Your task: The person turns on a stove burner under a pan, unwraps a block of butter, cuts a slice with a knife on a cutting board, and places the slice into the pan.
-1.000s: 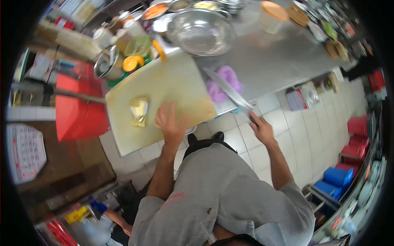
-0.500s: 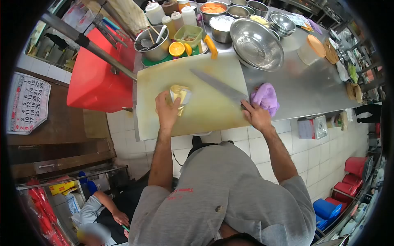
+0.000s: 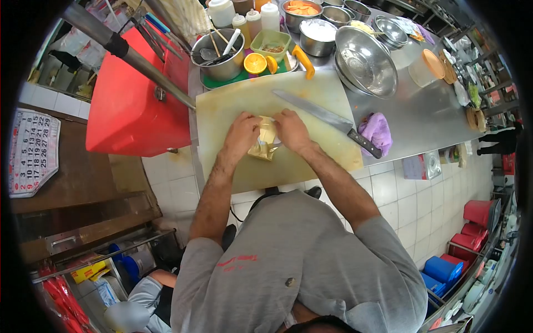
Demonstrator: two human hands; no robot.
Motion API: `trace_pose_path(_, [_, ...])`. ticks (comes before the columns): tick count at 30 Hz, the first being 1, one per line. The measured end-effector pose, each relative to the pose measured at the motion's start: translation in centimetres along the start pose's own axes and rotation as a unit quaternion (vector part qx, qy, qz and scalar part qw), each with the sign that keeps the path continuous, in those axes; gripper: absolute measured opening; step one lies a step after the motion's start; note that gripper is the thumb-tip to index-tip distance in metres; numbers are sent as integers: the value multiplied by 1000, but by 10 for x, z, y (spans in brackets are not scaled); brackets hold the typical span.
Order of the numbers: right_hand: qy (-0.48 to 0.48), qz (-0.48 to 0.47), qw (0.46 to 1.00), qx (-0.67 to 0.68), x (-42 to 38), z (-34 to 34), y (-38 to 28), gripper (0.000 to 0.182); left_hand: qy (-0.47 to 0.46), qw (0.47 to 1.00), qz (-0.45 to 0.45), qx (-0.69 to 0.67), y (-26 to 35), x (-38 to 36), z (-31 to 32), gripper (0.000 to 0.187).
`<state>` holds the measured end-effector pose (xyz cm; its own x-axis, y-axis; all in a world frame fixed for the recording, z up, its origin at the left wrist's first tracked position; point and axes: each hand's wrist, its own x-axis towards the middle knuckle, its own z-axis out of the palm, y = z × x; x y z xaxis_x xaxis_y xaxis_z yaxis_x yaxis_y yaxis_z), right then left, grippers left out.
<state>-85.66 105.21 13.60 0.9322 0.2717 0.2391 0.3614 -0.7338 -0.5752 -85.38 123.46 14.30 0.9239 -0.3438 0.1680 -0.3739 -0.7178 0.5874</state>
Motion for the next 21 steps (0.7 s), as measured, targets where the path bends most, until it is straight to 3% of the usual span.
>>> trace_pose_path(2, [-26,35,999,13,-2,-1,7,16,-27,999,-28,-33,0,3,-4,27])
trace_pose_path(6, [26,72,989,127,-9,-6,12,12,-73,986,-106,-105,8,8,-8,33])
trace_pose_path(14, [20,215,935,281,-23,9,42,10,-33,970,-166,-175,1,7,12,31])
trace_pose_path(16, [35,262,897,353,-25,13,48,8,-22,967,-176,-183,2,6,14,31])
trace_pose_path(19, [50,202,929,305,-24,-4,34,14,-2,969,-175,-175,9,7,16,28])
trace_pose_path(20, [48,201,929,306,-21,-12,29,14,9,980,-134,-145,15,8,12,26])
trace_pose_path(21, [70,65,966,241,-17,-19,26,17,19,989,-92,-115,18,8,10,24])
